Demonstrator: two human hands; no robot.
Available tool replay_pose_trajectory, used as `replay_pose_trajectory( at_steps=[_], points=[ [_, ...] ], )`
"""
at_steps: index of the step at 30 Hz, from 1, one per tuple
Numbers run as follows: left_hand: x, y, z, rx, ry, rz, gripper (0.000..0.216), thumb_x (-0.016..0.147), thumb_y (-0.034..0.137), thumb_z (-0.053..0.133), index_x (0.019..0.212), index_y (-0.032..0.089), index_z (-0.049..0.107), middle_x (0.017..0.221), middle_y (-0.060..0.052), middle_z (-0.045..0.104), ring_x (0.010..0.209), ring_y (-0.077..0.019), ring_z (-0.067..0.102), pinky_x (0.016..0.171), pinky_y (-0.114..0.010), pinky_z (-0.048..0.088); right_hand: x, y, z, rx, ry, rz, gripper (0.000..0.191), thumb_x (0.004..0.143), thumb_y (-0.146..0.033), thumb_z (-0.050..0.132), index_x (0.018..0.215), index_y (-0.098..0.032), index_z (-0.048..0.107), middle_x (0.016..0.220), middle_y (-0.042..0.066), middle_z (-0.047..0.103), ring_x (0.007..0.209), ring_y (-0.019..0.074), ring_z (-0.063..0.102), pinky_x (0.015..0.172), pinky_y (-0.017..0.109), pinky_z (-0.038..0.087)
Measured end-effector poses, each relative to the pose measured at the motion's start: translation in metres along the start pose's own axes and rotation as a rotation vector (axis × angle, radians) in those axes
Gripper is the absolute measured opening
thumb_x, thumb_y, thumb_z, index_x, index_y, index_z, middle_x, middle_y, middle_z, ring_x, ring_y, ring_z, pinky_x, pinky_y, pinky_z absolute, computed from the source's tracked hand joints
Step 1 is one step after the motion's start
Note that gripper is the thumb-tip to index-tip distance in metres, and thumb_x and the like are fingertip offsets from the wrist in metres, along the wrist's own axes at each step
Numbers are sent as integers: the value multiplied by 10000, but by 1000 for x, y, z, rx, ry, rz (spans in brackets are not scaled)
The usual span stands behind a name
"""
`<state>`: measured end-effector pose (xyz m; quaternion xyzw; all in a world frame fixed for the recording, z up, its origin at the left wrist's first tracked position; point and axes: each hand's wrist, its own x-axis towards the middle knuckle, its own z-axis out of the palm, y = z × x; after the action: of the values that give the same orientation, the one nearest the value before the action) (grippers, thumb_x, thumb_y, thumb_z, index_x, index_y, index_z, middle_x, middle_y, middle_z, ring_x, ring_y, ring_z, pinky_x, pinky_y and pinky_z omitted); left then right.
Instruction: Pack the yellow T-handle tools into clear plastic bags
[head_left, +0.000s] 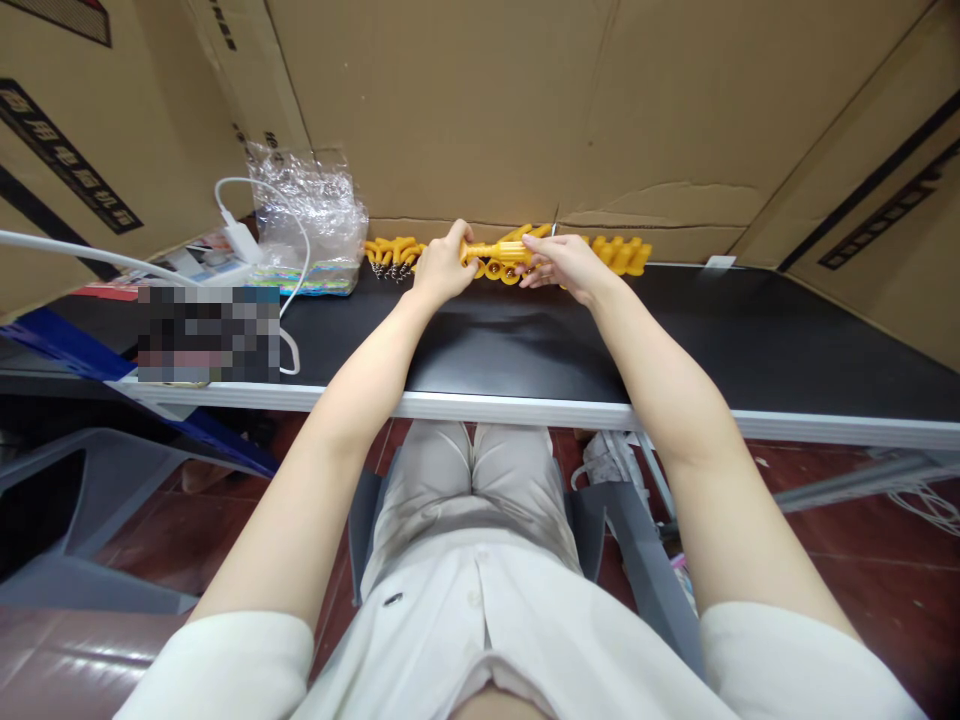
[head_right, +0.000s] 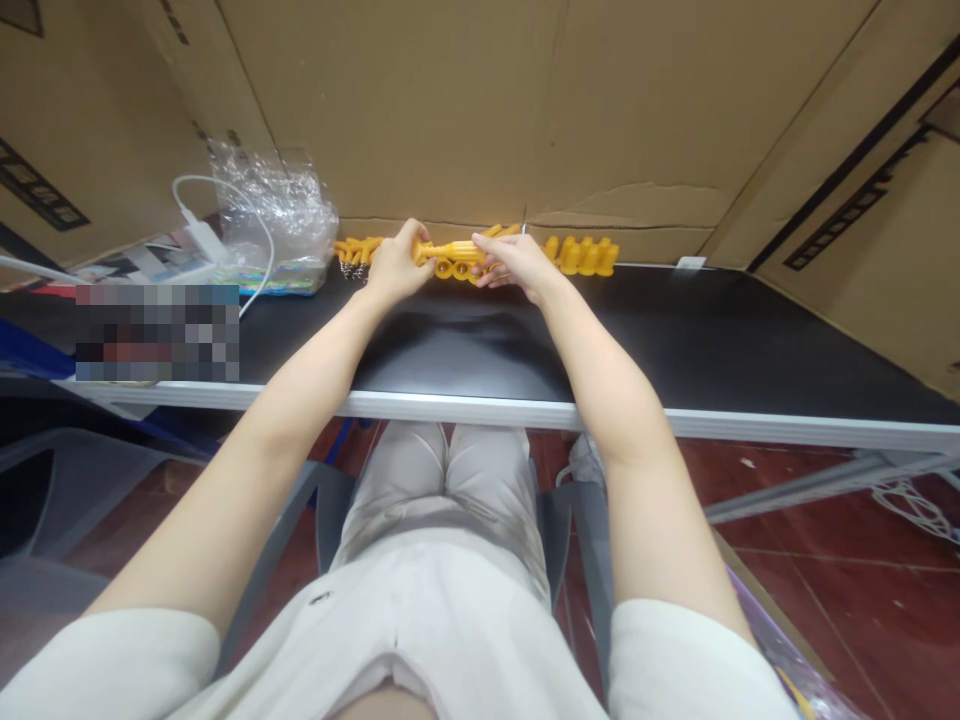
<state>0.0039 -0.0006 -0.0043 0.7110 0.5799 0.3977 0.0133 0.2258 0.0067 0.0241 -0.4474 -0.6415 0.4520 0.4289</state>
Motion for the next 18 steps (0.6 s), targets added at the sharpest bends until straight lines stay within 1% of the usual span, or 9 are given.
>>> replay_pose_trajectory(
  at_steps=[5, 8, 10, 12, 14, 15, 16, 18],
  points=[
    [-1, 0, 0, 36, -24, -4, 431, 879, 247, 686, 1302, 321, 653, 1042, -80, 796, 1085, -364, 755, 978, -448, 554, 1, 1, 0, 38, 0, 14, 452, 913, -623, 873, 915, -194, 729, 782, 54, 759, 630, 168, 753, 638, 276, 631],
    [1, -2, 2, 51, -55, 18, 486, 945, 330, 703, 1421, 308, 609, 1132, -104, 792, 1177, -384, 748, 1013, -450, 537, 1, 1, 1, 78, -4, 14, 446, 903, -618, 884, 953, -199, 742, 763, 40, 743, 653, 186, 763, 678, 303, 648],
    [2, -6, 4, 23, -71, 50, 644, 966, 423, 748, 1556, 301, 521, 1226, -128, 768, 1275, -403, 722, 1045, -442, 518, 2, 1, 1, 110, 10, 2, 445, 911, -624, 873, 995, -203, 756, 773, 36, 744, 692, 206, 779, 722, 337, 665],
    [4, -10, 5, -22, -70, 88, 855, 944, 495, 806, 1671, 303, 399, 1303, -144, 736, 1333, -410, 696, 1057, -428, 509, 4, 1, -1, 133, 48, -8, 435, 942, -627, 837, 1017, -205, 759, 825, 40, 759, 744, 217, 797, 769, 361, 677],
    [5, -13, 6, -49, -78, 108, 983, 909, 501, 850, 1721, 299, 334, 1297, -139, 736, 1291, -389, 713, 1037, -408, 518, 8, 3, -6, 135, 115, -16, 432, 978, -634, 789, 1042, -210, 750, 912, 49, 780, 814, 223, 815, 805, 368, 683],
    [5, -14, 6, -48, -93, 111, 982, 901, 481, 856, 1719, 289, 349, 1255, -127, 749, 1238, -368, 730, 1020, -398, 527, 11, 4, -10, 129, 161, -25, 432, 990, -639, 769, 1069, -215, 743, 967, 54, 789, 859, 229, 824, 817, 370, 686],
    [5, -15, 6, -37, -121, 113, 931, 900, 453, 850, 1696, 275, 401, 1197, -110, 765, 1177, -344, 744, 1006, -389, 535, 14, 5, -14, 120, 216, -35, 431, 998, -641, 755, 1106, -224, 735, 1029, 61, 794, 909, 237, 830, 825, 373, 689],
    [4, -15, 6, 3, -202, 124, 707, 911, 396, 810, 1561, 235, 583, 1079, -81, 783, 1070, -303, 749, 991, -379, 546, 19, 8, -23, 96, 336, -56, 417, 1010, -621, 739, 1203, -252, 710, 1173, 73, 792, 1020, 258, 832, 842, 383, 696]
  ],
)
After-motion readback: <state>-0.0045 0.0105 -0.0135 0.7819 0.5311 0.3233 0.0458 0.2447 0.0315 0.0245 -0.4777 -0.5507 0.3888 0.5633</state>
